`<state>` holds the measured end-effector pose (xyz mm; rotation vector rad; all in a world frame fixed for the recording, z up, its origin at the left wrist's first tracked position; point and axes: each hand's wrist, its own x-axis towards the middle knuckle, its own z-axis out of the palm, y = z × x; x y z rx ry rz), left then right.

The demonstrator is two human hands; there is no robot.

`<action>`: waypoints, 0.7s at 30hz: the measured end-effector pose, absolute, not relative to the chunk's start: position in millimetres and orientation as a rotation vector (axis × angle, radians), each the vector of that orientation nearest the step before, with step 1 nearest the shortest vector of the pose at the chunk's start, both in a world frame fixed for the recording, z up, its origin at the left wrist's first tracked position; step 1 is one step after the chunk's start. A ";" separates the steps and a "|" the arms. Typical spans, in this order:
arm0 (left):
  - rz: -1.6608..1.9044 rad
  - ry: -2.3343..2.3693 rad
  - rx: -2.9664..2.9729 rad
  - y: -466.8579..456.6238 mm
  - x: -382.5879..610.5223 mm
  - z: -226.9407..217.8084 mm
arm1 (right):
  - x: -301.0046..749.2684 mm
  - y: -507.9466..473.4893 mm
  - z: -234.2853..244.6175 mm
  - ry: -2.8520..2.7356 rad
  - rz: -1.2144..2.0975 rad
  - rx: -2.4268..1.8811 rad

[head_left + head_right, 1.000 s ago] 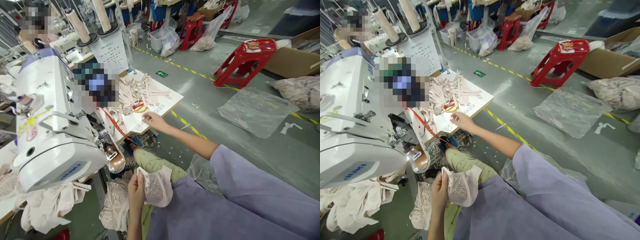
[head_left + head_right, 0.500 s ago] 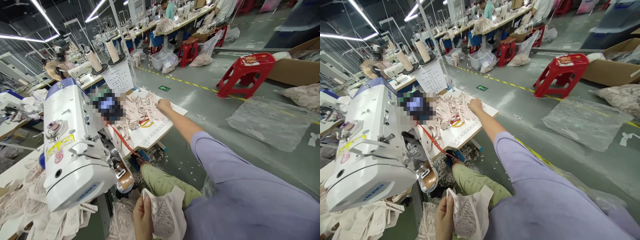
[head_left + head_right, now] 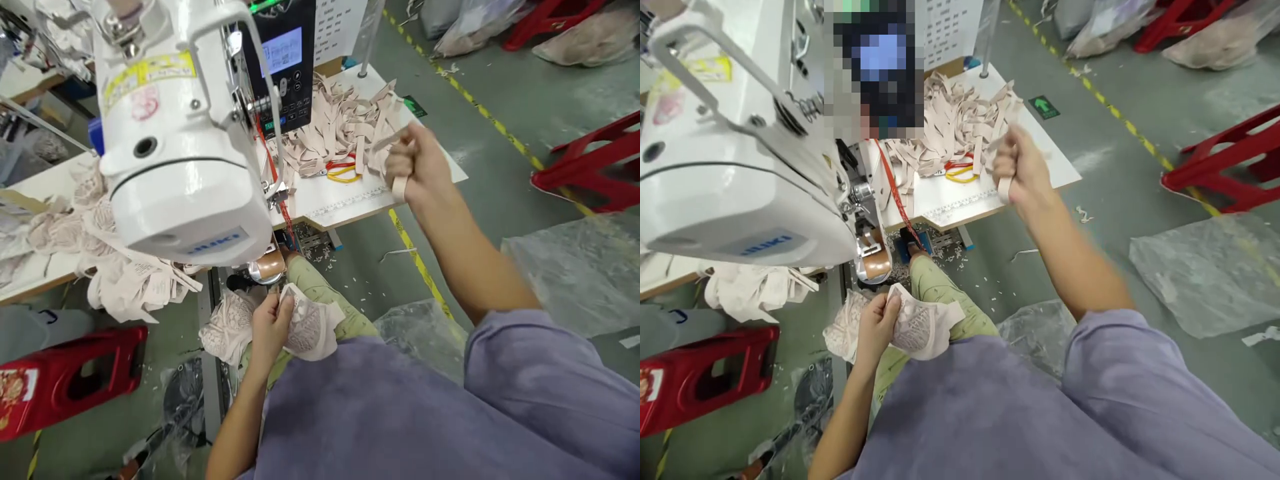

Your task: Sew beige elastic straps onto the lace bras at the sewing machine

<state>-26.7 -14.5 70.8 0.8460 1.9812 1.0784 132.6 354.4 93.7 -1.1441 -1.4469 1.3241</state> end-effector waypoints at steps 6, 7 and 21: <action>1.062 1.950 0.916 -23.7 -23.9 77.7 | 131.7 182.0 83.7 -0.971 2.337 -0.846; 1.052 1.952 0.933 -24.9 -22.4 79.5 | 125.8 163.7 80.4 -0.896 2.389 -0.790; 0.931 1.427 0.827 -29.0 -21.3 66.9 | 85.8 117.7 73.8 -0.561 2.411 -0.590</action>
